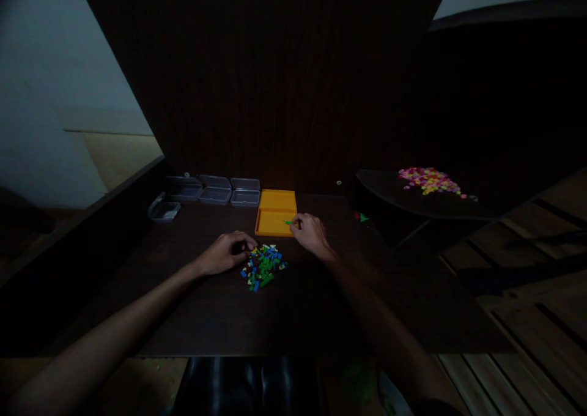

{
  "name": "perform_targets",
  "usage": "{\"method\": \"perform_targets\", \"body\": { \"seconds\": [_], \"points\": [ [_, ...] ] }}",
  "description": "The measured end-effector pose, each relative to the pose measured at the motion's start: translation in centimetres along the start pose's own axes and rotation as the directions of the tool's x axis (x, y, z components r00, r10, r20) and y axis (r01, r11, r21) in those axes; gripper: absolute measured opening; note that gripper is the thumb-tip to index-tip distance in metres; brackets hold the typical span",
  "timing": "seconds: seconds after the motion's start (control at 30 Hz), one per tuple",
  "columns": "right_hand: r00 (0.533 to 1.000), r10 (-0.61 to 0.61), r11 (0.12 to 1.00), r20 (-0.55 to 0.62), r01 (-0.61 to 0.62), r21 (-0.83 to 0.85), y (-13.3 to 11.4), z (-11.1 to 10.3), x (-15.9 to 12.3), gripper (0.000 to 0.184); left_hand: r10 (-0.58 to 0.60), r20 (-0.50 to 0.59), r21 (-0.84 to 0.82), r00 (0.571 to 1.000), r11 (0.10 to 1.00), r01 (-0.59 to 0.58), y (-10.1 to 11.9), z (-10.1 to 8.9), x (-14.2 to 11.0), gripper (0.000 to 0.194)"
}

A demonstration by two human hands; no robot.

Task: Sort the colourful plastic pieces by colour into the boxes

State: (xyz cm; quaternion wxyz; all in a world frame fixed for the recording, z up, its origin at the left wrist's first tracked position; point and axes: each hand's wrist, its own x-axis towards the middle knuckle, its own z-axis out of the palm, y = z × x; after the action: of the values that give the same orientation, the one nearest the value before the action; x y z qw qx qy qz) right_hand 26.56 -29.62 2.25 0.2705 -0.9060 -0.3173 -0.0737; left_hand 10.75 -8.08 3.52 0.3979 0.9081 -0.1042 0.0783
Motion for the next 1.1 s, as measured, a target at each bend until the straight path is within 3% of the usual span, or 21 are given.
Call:
{"method": "perform_targets", "body": {
  "seconds": [0.17, 0.43, 0.57, 0.63, 0.7, 0.8, 1.1],
  "points": [
    [0.999, 0.026, 0.998, 0.026, -0.024, -0.055, -0.4, 0.0, 0.1, 0.014, -0.011, 0.017, -0.048, 1.0, 0.999, 0.012, 0.5, 0.0, 0.0, 0.024],
    [1.0, 0.015, 0.999, -0.016, -0.016, -0.03, -0.8, -0.7, 0.1, 0.015, 0.059, 0.025, 0.105, 0.998, 0.993, -0.062, 0.5, 0.3, 0.0, 0.023],
    [0.976, -0.215, 0.974, 0.024, 0.212, 0.076, -2.3, -1.3, -0.6, 0.014, 0.059, 0.023, 0.096, 0.998, 0.993, -0.061, 0.6, 0.5, 0.0, 0.019],
    [0.923, -0.368, 0.923, 0.114, 0.347, 0.169, -3.2, -1.2, -1.2, 0.013, 0.06, 0.019, 0.103, 0.998, 0.993, -0.061, 0.6, 0.5, -0.1, 0.018],
    [0.871, -0.452, 0.883, 0.195, 0.406, 0.235, -3.8, -0.8, -1.6, 0.013, 0.061, 0.019, 0.113, 0.998, 0.992, -0.062, 0.6, 0.6, -0.1, 0.018],
    [0.84, -0.477, 0.87, 0.258, 0.408, 0.278, -4.1, 0.0, -2.0, 0.014, 0.063, 0.018, 0.116, 0.998, 0.991, -0.065, 0.6, 0.6, -0.1, 0.019],
    [0.84, -0.457, 0.879, 0.293, 0.376, 0.292, -4.1, 0.3, -2.0, 0.013, 0.065, 0.019, 0.134, 0.998, 0.989, -0.067, 0.9, 0.7, -0.1, 0.015]
  ]
}}
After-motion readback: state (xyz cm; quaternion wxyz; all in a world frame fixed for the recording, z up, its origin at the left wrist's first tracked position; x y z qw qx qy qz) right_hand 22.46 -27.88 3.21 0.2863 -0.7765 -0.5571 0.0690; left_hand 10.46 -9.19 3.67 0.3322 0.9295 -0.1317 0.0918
